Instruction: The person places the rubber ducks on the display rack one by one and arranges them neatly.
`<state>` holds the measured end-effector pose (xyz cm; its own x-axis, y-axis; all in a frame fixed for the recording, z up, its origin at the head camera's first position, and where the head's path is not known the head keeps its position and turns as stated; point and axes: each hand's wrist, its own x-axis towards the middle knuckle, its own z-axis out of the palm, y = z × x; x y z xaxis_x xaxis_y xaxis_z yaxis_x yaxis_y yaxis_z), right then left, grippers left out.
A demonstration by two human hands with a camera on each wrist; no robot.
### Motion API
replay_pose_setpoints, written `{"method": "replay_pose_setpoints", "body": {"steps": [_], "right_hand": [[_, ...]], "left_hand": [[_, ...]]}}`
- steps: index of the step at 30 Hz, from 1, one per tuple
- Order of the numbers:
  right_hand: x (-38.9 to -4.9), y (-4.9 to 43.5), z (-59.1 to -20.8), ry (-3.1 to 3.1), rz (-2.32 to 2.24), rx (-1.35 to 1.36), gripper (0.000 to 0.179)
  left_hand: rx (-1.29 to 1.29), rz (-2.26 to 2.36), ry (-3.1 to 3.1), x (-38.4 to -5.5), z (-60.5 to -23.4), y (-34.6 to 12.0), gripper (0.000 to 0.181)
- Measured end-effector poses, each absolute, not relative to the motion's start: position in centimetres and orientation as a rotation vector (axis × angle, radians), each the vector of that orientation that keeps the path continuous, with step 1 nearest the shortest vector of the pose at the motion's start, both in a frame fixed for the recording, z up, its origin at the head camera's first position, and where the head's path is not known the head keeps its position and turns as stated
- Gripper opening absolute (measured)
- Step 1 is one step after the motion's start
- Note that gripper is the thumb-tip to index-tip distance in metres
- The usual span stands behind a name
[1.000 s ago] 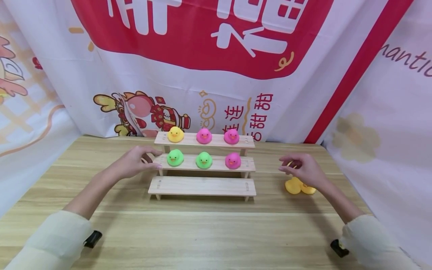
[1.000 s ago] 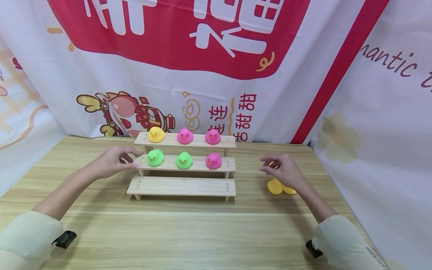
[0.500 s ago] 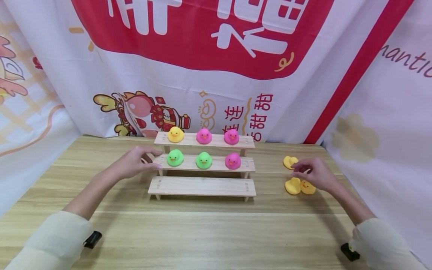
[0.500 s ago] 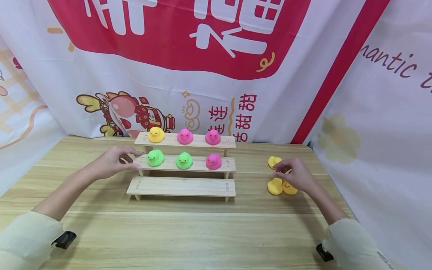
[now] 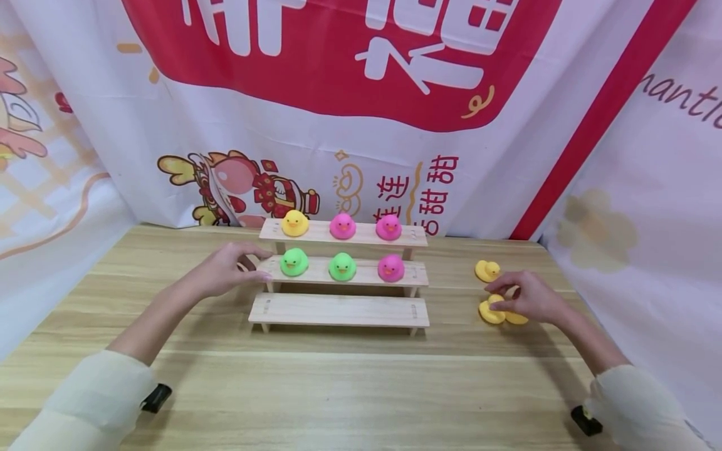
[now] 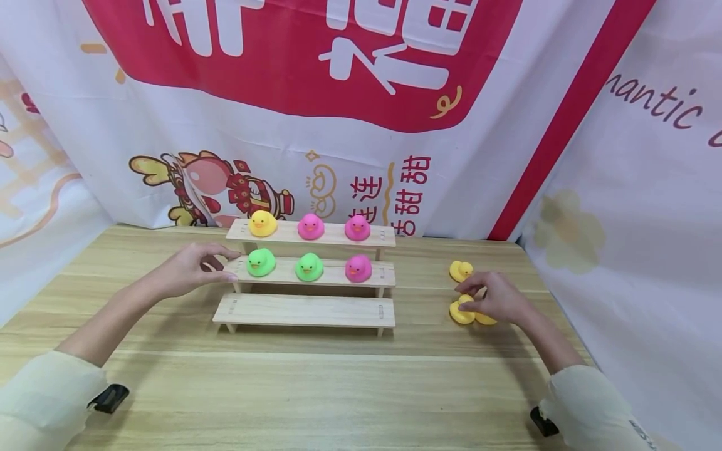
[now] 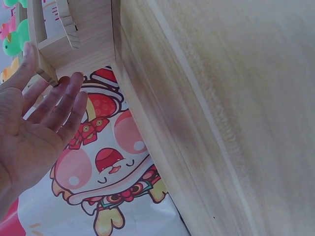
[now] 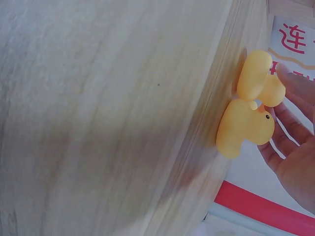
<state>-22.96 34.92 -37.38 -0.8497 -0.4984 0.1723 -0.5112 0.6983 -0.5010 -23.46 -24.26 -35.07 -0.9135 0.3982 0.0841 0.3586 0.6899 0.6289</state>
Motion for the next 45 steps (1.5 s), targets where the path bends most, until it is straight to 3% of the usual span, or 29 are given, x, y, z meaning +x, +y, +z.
{"method": "replay_pose_setpoints", "body": {"steps": [12, 30, 40, 45], "right_hand": [[-23.1, 35.3, -37.5, -2.840, 0.859, 0.991, 0.024], [-23.1, 34.2, -37.9, -2.940, 0.742, 0.797, 0.031], [-23.2, 34.6, -38.1, -2.767, 0.847, 1.053, 0.024], [-23.2, 34.3, -38.0, -2.796, 0.864, 1.023, 0.019]], "left_hand": [[0.639, 1.025, 2.838, -23.5, -35.0, -24.3, 0.050], [0.641, 1.017, 2.843, -23.5, -35.0, -24.3, 0.049], [0.627, 1.010, 2.846, -23.5, -34.9, -24.3, 0.050], [0.633, 1.000, 2.851, -23.4, -34.9, -24.2, 0.050]]}}
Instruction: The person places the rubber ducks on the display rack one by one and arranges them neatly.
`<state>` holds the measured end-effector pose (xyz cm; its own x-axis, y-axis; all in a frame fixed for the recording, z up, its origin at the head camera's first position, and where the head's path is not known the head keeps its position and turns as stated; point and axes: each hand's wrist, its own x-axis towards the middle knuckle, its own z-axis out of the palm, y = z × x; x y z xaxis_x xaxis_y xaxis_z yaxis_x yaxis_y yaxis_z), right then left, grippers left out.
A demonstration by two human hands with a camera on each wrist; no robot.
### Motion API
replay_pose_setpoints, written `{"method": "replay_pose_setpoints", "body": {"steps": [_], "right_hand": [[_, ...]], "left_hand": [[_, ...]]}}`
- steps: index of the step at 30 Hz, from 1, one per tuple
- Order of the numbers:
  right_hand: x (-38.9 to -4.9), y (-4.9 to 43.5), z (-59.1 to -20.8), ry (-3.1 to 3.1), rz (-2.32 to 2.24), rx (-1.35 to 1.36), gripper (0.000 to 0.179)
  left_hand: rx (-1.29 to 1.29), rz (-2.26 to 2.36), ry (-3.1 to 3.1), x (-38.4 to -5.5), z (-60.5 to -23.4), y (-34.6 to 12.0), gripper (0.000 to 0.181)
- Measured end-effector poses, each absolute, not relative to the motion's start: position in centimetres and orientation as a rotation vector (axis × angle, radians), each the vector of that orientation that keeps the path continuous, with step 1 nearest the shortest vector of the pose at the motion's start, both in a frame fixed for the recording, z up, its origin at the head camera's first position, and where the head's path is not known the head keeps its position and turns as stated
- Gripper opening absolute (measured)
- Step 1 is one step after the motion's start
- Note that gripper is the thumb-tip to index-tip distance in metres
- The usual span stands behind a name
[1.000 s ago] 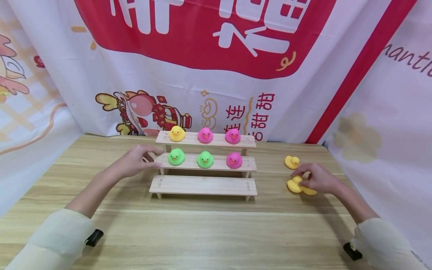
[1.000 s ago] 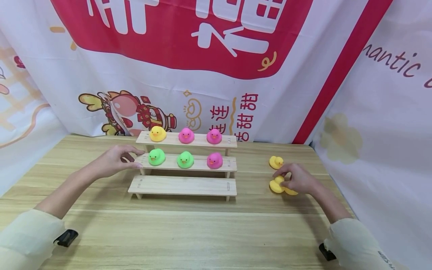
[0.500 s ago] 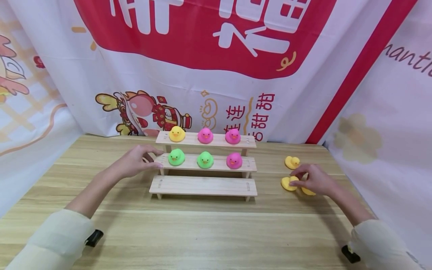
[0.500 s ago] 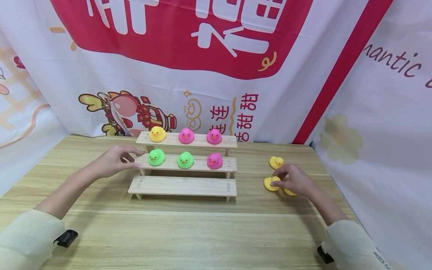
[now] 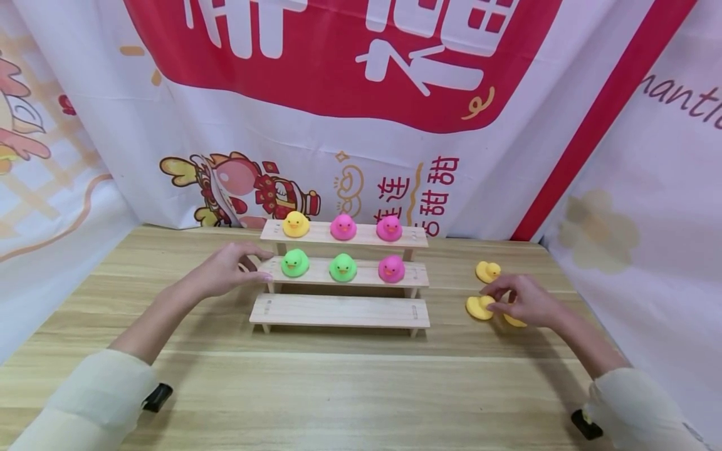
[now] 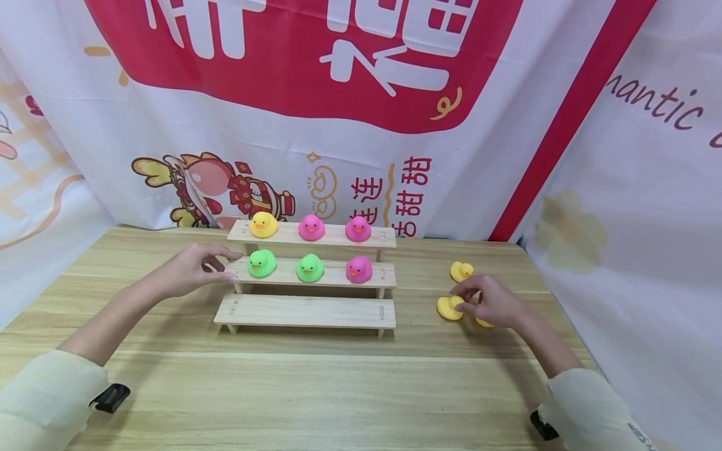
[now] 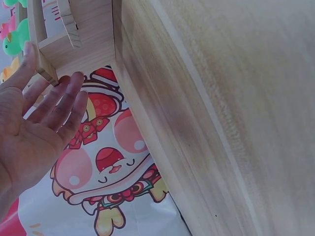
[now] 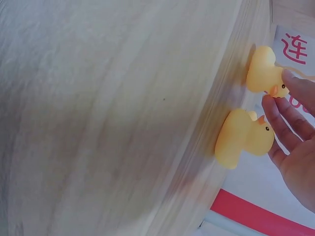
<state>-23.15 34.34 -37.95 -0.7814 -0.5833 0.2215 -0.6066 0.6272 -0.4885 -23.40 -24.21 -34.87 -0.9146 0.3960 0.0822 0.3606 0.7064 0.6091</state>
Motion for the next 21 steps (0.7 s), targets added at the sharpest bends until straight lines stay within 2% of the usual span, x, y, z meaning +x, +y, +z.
{"method": "replay_pose_setpoints", "body": {"steps": [21], "right_hand": [[-22.2, 31.0, -36.5, -2.885, 0.951, 0.923, 0.024]], "left_hand": [[0.635, 1.014, 2.844, -23.5, -35.2, -24.3, 0.049]]}}
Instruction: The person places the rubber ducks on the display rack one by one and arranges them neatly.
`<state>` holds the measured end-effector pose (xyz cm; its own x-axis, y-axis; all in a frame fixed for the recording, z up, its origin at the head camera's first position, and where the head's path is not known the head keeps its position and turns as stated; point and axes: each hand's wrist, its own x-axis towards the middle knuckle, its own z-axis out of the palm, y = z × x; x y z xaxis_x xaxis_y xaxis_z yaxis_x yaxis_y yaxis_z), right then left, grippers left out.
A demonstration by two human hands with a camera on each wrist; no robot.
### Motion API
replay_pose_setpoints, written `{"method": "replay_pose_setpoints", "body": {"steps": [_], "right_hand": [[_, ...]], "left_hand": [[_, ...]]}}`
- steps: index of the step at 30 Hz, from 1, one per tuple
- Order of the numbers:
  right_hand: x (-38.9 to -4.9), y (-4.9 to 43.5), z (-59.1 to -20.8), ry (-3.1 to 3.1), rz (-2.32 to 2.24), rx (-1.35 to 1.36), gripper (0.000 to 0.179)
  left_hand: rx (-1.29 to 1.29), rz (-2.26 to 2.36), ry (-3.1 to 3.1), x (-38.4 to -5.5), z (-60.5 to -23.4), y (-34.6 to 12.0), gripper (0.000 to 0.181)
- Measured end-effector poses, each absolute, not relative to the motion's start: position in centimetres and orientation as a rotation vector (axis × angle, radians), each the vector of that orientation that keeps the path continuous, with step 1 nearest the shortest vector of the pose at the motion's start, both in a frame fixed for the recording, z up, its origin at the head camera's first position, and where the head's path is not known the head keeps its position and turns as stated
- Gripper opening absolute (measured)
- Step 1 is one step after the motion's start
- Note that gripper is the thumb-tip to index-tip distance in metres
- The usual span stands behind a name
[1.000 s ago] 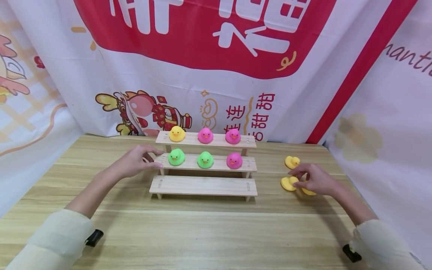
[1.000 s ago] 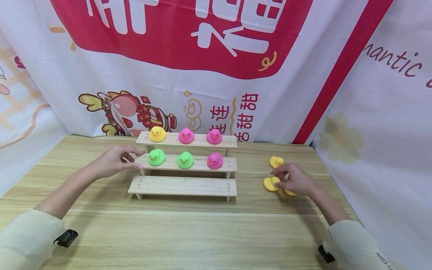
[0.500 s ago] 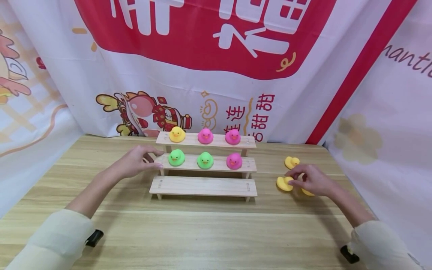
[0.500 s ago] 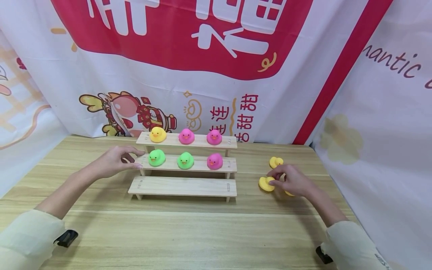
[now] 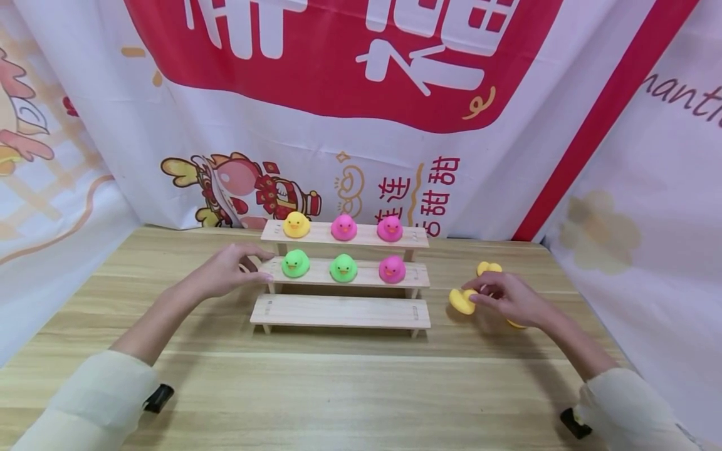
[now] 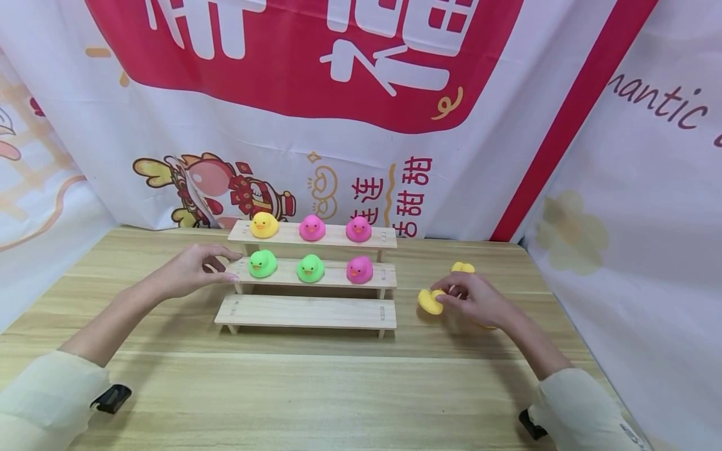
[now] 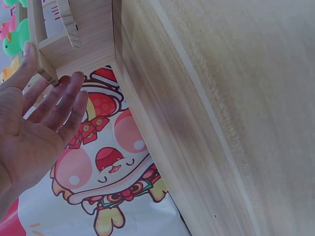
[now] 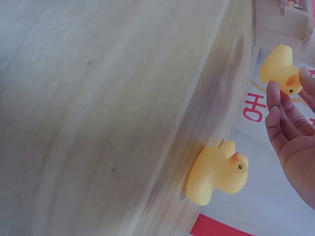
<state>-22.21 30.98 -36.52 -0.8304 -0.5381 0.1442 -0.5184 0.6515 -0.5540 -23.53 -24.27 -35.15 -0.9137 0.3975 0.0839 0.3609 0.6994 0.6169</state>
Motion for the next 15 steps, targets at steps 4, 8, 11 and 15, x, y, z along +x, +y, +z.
{"method": "replay_pose_setpoints", "body": {"steps": [4, 8, 11, 15], "right_hand": [[-22.1, 30.4, -36.3, 2.781, -0.993, -0.925, 0.024], [-22.3, 29.9, -36.4, 2.713, -1.083, -0.982, 0.023], [-22.4, 29.8, -36.4, 2.684, -1.130, -1.012, 0.021], [-22.4, 29.6, -36.4, 2.638, -1.187, -1.001, 0.019]], "left_hand": [[0.633, 1.015, 2.842, -23.5, -35.1, -24.3, 0.049], [0.637, 1.019, 2.839, -23.6, -35.2, -24.3, 0.050], [0.641, 1.020, 2.837, -23.6, -35.1, -24.3, 0.050], [0.639, 1.023, 2.835, -23.5, -35.1, -24.3, 0.050]]}}
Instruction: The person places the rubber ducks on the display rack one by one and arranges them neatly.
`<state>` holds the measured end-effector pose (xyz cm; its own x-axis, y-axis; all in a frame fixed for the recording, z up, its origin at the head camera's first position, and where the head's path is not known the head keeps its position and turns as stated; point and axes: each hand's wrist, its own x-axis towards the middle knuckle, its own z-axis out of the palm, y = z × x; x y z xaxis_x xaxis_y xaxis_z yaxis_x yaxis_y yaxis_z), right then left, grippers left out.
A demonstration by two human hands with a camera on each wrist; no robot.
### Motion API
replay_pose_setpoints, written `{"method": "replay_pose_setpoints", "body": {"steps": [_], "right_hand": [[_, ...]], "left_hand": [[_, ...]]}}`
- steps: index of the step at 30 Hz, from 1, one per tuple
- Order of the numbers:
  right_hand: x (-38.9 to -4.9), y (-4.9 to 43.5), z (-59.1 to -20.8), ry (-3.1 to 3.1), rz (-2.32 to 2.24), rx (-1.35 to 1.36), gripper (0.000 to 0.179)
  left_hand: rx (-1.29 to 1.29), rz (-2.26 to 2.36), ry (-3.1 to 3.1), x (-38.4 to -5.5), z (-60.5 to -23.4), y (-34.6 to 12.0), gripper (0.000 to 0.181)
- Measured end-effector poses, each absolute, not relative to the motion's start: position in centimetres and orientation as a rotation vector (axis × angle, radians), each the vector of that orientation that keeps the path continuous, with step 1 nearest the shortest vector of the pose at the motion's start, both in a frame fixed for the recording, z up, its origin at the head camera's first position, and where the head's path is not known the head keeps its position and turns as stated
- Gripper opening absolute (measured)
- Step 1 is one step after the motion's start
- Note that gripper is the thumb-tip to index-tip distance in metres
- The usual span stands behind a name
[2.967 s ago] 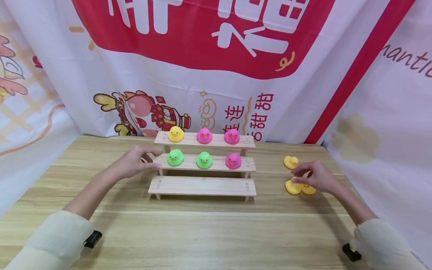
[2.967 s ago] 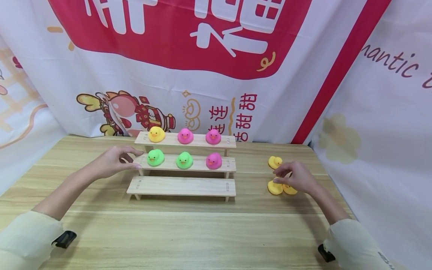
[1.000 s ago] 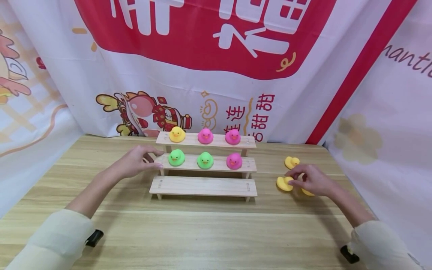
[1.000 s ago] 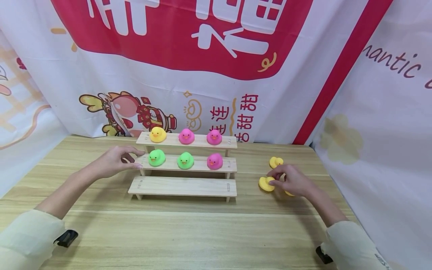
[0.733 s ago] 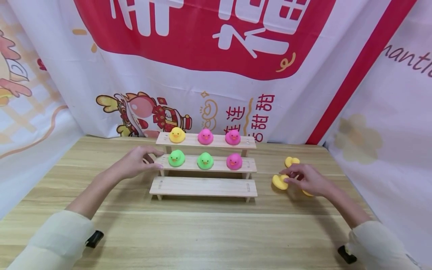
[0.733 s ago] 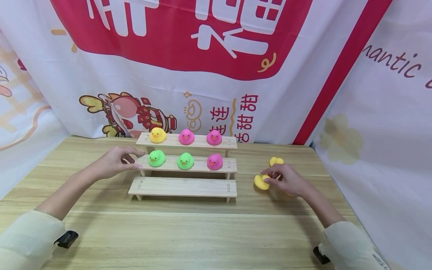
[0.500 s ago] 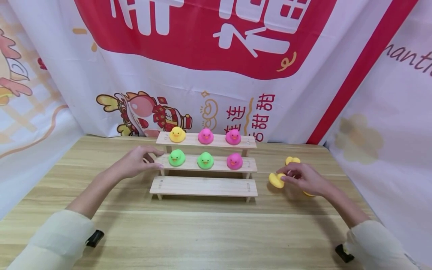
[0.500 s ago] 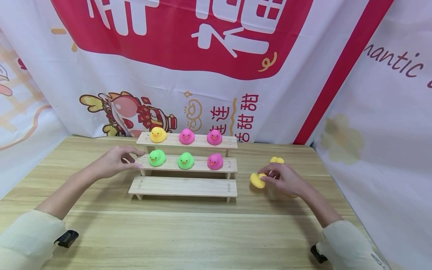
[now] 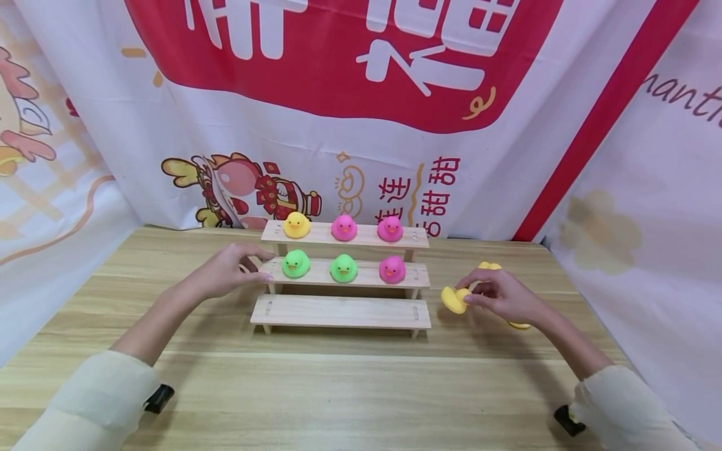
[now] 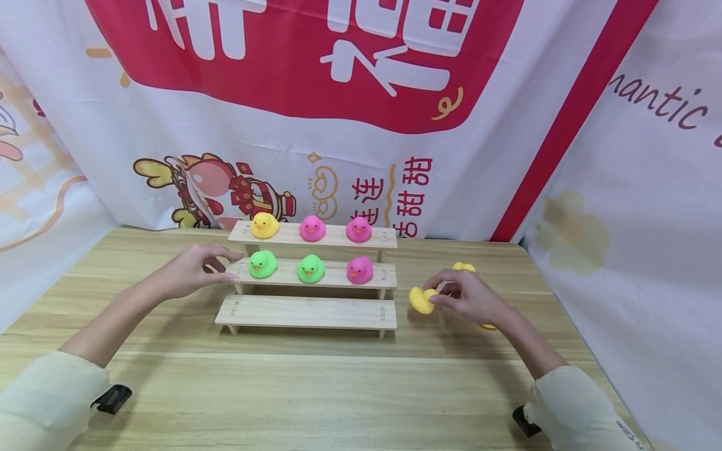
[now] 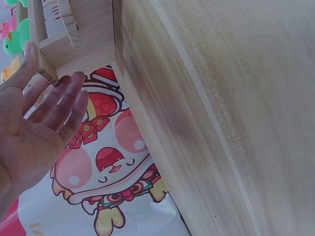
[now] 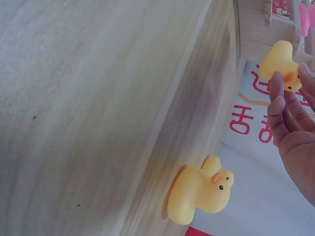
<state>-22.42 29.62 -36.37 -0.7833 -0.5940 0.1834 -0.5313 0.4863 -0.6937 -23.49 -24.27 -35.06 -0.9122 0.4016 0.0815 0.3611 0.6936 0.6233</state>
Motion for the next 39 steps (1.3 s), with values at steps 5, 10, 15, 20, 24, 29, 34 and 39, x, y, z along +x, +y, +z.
{"method": "replay_pose_setpoints", "body": {"steps": [5, 10, 15, 20, 24, 29, 34, 39], "right_hand": [[-22.2, 29.4, -36.2, 2.517, -1.290, -0.966, 0.019], [-22.0, 29.0, -35.9, 2.452, -1.323, -1.011, 0.020], [-21.9, 28.5, -35.7, 2.412, -1.322, -1.024, 0.022], [-21.8, 28.2, -35.5, 2.348, -1.312, -1.034, 0.026], [-21.8, 27.9, -35.3, 2.297, -1.306, -1.049, 0.028], [-21.7, 27.2, -35.0, 2.263, -1.295, -1.046, 0.027], [-21.5, 26.4, -34.7, 2.263, -1.264, -1.027, 0.024], [-21.3, 25.7, -34.6, 2.246, -1.260, -1.023, 0.024]], "left_hand": [[0.619, 1.034, 2.825, -23.4, -35.0, -24.2, 0.050], [0.608, 1.046, 2.813, -23.4, -35.1, -24.2, 0.049], [0.593, 1.036, 2.815, -23.4, -35.1, -24.2, 0.049], [0.592, 1.022, 2.822, -23.4, -35.1, -24.2, 0.050], [0.588, 1.016, 2.827, -23.4, -35.0, -24.2, 0.051], [0.581, 1.016, 2.825, -23.3, -34.9, -24.1, 0.051], [0.576, 1.014, 2.823, -23.4, -34.9, -24.1, 0.051], [0.580, 1.013, 2.825, -23.5, -35.0, -24.2, 0.051]]}}
